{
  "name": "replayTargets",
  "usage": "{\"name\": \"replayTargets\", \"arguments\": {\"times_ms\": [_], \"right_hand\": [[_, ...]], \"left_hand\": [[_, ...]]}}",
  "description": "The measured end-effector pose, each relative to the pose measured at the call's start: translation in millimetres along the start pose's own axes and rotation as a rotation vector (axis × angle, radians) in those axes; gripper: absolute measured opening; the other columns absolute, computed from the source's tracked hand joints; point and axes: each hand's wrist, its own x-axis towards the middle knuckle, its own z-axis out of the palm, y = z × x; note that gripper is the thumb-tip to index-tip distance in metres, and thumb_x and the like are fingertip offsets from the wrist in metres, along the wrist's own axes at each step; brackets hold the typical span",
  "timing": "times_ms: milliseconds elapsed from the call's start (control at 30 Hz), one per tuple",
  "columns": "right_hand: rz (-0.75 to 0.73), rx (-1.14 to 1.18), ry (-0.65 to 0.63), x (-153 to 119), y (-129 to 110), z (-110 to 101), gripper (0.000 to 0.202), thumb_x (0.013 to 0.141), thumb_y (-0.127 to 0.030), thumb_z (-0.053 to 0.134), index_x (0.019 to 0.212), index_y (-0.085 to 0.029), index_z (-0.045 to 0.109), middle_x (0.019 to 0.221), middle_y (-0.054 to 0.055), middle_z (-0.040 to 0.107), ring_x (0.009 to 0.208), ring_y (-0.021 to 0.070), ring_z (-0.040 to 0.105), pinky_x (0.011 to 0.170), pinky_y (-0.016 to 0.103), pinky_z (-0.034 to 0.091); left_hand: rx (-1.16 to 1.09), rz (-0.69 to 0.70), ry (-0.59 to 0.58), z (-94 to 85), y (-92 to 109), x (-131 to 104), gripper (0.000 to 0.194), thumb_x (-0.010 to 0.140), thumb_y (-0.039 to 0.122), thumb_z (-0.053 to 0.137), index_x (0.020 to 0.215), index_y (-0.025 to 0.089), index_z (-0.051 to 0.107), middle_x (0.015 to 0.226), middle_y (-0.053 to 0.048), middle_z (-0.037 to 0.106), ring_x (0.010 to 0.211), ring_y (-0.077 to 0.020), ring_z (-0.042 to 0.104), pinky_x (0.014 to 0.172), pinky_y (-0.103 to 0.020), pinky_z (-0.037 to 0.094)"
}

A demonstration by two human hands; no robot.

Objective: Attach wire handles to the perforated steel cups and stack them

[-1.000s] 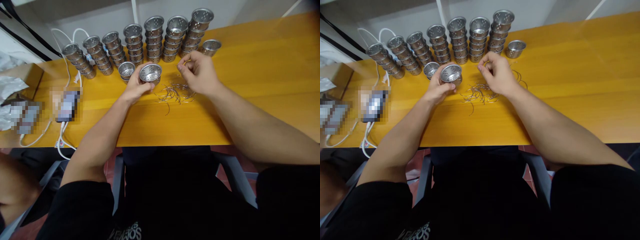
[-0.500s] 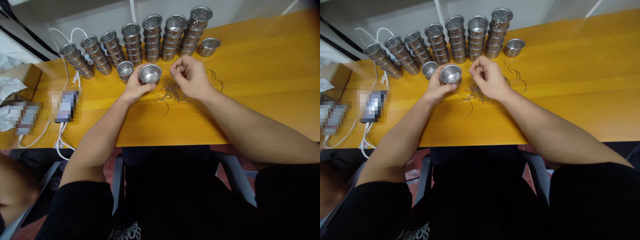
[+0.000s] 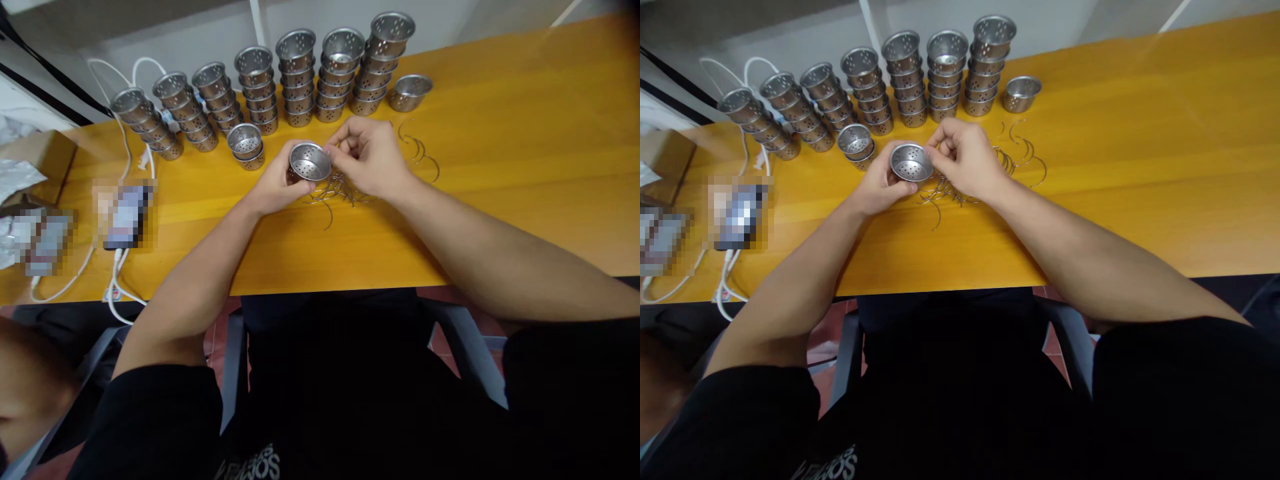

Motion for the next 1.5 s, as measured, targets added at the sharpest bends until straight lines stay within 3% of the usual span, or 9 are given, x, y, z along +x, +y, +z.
{"name": "replayTargets", "arguments": {"times_ms": [400,567,700,800,967,1100,1267,1400,1500], "right_hand": [[-0.007,0.044,-0.004,3,9,8,0.072,0.125,-0.099,0.057,0.153,-0.040,0.087,0.118,0.014,0.089,0.114,0.0472,0.086,0.099,0.065,0.077],[-0.011,0.053,0.003,5,13,10,0.069,0.125,-0.095,0.063,0.154,-0.038,0.088,0.117,0.015,0.089,0.110,0.0464,0.085,0.098,0.063,0.077],[-0.042,0.098,0.057,11,25,20,0.056,0.127,-0.086,0.069,0.141,-0.035,0.087,0.105,0.012,0.086,0.097,0.0403,0.083,0.086,0.055,0.074],[-0.126,0.240,0.136,20,39,34,0.049,0.121,-0.081,0.088,0.125,-0.032,0.084,0.083,0.006,0.072,0.078,0.0332,0.074,0.069,0.047,0.066],[-0.234,0.504,0.152,27,43,43,0.045,0.112,-0.062,0.108,0.107,-0.031,0.076,0.069,-0.004,0.055,0.061,0.0224,0.056,0.058,0.037,0.055],[-0.214,0.660,0.050,19,30,28,0.056,0.107,-0.071,0.112,0.100,-0.031,0.074,0.077,0.000,0.067,0.068,0.0235,0.064,0.058,0.036,0.056],[-0.246,0.765,-0.142,13,26,13,0.079,0.084,-0.092,0.123,0.101,-0.031,0.076,0.078,-0.001,0.070,0.073,0.0236,0.067,0.060,0.036,0.057],[-0.281,0.809,-0.137,18,34,18,0.085,0.079,-0.100,0.121,0.099,-0.030,0.076,0.079,-0.001,0.072,0.065,0.0210,0.064,0.055,0.035,0.055],[-0.262,0.812,-0.098,21,37,21,0.085,0.075,-0.097,0.124,0.097,-0.030,0.076,0.076,-0.001,0.071,0.064,0.0228,0.067,0.053,0.036,0.057]], "left_hand": [[0.093,0.037,-0.023,11.8,8,-2,0.097,0.107,0.082,0.098,0.175,0.034,0.048,0.152,-0.009,0.070,0.133,-0.0346,0.087,0.117,-0.055,0.078],[0.065,-0.020,-0.006,12.5,10,-4,0.099,0.106,0.084,0.101,0.175,0.034,0.051,0.153,-0.009,0.070,0.141,-0.0378,0.085,0.129,-0.061,0.073],[0.029,-0.020,-0.033,11.7,15,-4,0.118,0.095,0.100,0.103,0.176,0.031,0.052,0.161,-0.013,0.069,0.152,-0.0429,0.081,0.137,-0.063,0.068],[0.060,-0.019,-0.041,12.8,19,-2,0.131,0.087,0.109,0.103,0.176,0.029,0.050,0.166,-0.015,0.068,0.158,-0.0451,0.078,0.140,-0.065,0.065],[0.072,-0.063,-0.019,15.2,26,-1,0.123,0.088,0.109,0.102,0.168,0.027,0.057,0.154,-0.013,0.075,0.144,-0.0409,0.084,0.136,-0.066,0.067],[0.003,-0.111,0.036,10.2,29,-1,0.110,0.092,0.110,0.098,0.160,0.028,0.066,0.143,-0.009,0.080,0.135,-0.0358,0.086,0.130,-0.061,0.069],[0.019,-0.095,0.043,1.1,22,1,0.107,0.097,0.115,0.087,0.155,0.027,0.072,0.140,-0.010,0.085,0.127,-0.0318,0.089,0.121,-0.052,0.074],[0.089,-0.044,0.061,2.4,13,1,0.121,0.083,0.115,0.100,0.160,0.026,0.068,0.144,-0.011,0.082,0.135,-0.0367,0.088,0.127,-0.059,0.073],[0.122,-0.026,0.069,4.4,10,0,0.117,0.089,0.111,0.099,0.162,0.025,0.067,0.147,-0.012,0.081,0.139,-0.0387,0.086,0.131,-0.063,0.071]]}}
